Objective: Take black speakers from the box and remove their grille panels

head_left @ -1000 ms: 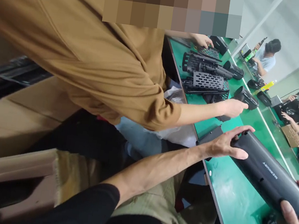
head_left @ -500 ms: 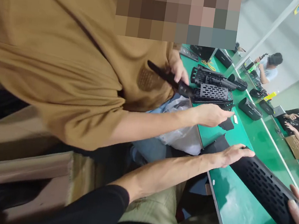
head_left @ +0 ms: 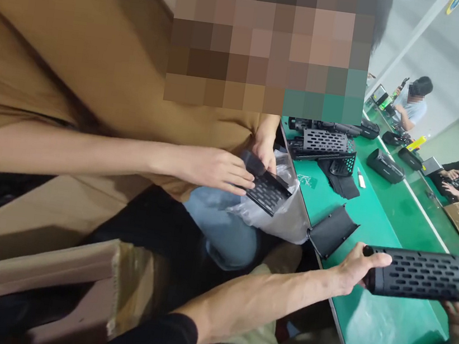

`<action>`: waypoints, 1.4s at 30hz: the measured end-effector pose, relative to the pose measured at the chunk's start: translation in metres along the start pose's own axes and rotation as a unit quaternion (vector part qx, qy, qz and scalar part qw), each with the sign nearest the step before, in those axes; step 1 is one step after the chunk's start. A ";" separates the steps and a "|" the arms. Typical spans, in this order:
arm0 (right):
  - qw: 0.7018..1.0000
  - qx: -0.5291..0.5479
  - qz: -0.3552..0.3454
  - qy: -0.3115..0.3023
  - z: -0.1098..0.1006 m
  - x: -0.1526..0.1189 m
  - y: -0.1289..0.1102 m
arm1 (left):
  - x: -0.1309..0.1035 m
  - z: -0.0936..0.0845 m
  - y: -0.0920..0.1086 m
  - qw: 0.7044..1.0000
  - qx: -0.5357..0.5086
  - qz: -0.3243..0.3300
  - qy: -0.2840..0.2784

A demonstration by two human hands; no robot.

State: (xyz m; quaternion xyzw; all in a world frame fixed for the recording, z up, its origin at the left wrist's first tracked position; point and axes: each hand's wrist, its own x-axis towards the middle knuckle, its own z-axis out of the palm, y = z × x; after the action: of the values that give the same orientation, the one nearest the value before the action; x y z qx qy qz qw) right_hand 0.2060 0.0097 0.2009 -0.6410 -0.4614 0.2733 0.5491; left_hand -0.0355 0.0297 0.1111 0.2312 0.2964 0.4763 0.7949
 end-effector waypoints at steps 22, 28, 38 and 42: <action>0.982 0.155 -0.043 -0.094 0.057 -0.044 0.050 | 0.015 0.023 -0.028 0.997 -0.050 0.031 -0.045; 0.989 0.113 -0.026 -0.096 0.048 -0.050 0.052 | 0.017 0.024 -0.038 0.993 0.030 0.114 -0.030; 0.998 0.064 -0.010 -0.020 0.063 -0.030 0.045 | 0.037 0.026 -0.074 0.892 0.314 0.320 0.050; 0.998 0.052 0.005 0.022 0.053 0.024 0.044 | 0.014 0.018 -0.058 0.892 0.321 0.309 -0.074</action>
State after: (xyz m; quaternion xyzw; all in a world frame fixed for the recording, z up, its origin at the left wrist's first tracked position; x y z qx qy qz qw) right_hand 0.1841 0.0564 0.1498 -0.6200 -0.4307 0.2855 0.5904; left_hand 0.0178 0.0149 0.0831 0.5878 0.2873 0.5584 0.5100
